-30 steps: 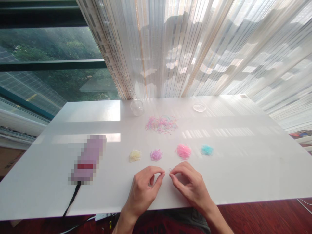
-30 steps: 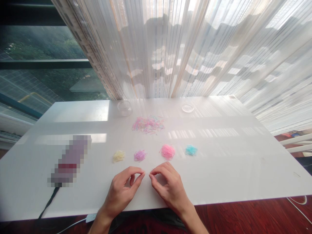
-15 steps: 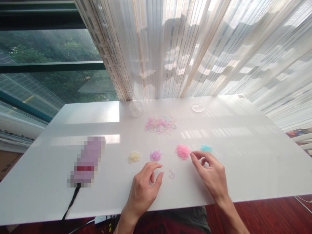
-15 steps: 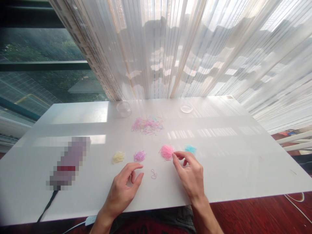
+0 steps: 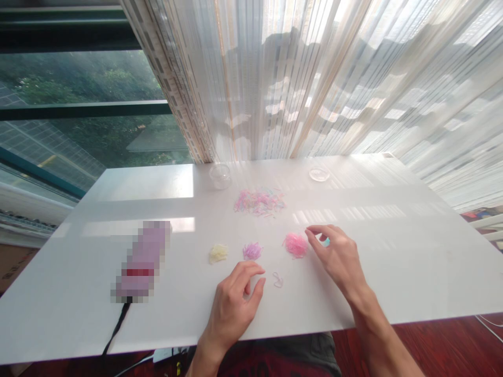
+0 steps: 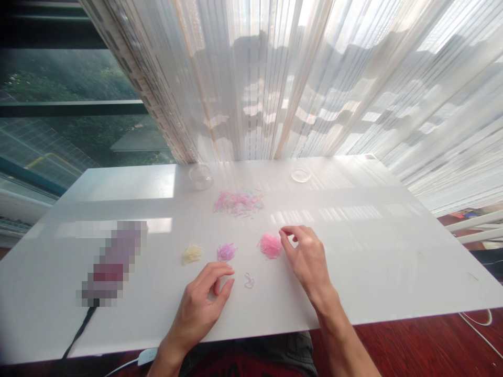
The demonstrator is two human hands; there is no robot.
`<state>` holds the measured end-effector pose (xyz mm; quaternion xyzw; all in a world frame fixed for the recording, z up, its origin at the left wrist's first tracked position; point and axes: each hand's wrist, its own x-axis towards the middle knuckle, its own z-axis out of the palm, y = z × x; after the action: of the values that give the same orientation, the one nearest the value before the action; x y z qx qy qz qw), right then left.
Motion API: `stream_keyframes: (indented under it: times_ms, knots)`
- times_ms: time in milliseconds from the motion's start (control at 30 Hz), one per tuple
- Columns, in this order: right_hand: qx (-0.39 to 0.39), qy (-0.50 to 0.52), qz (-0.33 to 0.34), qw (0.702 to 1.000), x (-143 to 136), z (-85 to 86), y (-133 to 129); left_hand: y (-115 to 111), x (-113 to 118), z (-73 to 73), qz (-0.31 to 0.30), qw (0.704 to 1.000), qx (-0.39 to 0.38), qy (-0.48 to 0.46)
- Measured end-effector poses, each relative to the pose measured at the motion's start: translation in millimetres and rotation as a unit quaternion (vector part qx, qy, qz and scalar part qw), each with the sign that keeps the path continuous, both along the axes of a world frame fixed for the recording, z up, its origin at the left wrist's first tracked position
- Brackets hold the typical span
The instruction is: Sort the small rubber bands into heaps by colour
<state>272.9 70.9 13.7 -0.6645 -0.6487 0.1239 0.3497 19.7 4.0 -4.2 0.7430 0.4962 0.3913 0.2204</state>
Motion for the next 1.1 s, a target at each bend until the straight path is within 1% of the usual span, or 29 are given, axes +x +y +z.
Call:
stream_keyframes:
  times_ms: [200, 333, 467, 633, 700, 833, 933, 1100]
  knots:
    - [-0.008, -0.043, 0.062, 0.997, 4, -4.3, 5, 1, 0, 2.2, 0.001, 1.000, -0.001, -0.005]
    - [-0.004, -0.065, 0.072, 0.995, 8, -7.1, 2, 1, 0, 2.8, 0.000, 1.000, 0.001, -0.005]
    - [0.010, -0.063, 0.075, 0.995, 11, -6.0, 0, 1, 0, 1.9, 0.001, 1.000, 0.003, 0.000]
    - [0.031, -0.079, 0.097, 0.992, 12, -3.2, 6, 1, 1, 1.4, -0.002, 1.000, 0.002, 0.001]
    - [0.024, -0.095, 0.118, 0.988, 11, -2.1, 11, 1, 1, 1.6, -0.003, 1.000, 0.004, 0.000]
    - [-0.018, -0.116, 0.159, 0.980, 7, -0.4, 17, 1, 1, 2.1, 0.001, 1.000, 0.002, 0.000]
    - [-0.031, -0.107, 0.162, 0.981, 4, 0.9, 17, 1, 0, 1.8, 0.001, 1.000, -0.004, 0.000]
    - [-0.027, -0.098, 0.162, 0.982, 2, 1.3, 12, 1, 0, 0.4, -0.002, 1.000, -0.002, -0.001]
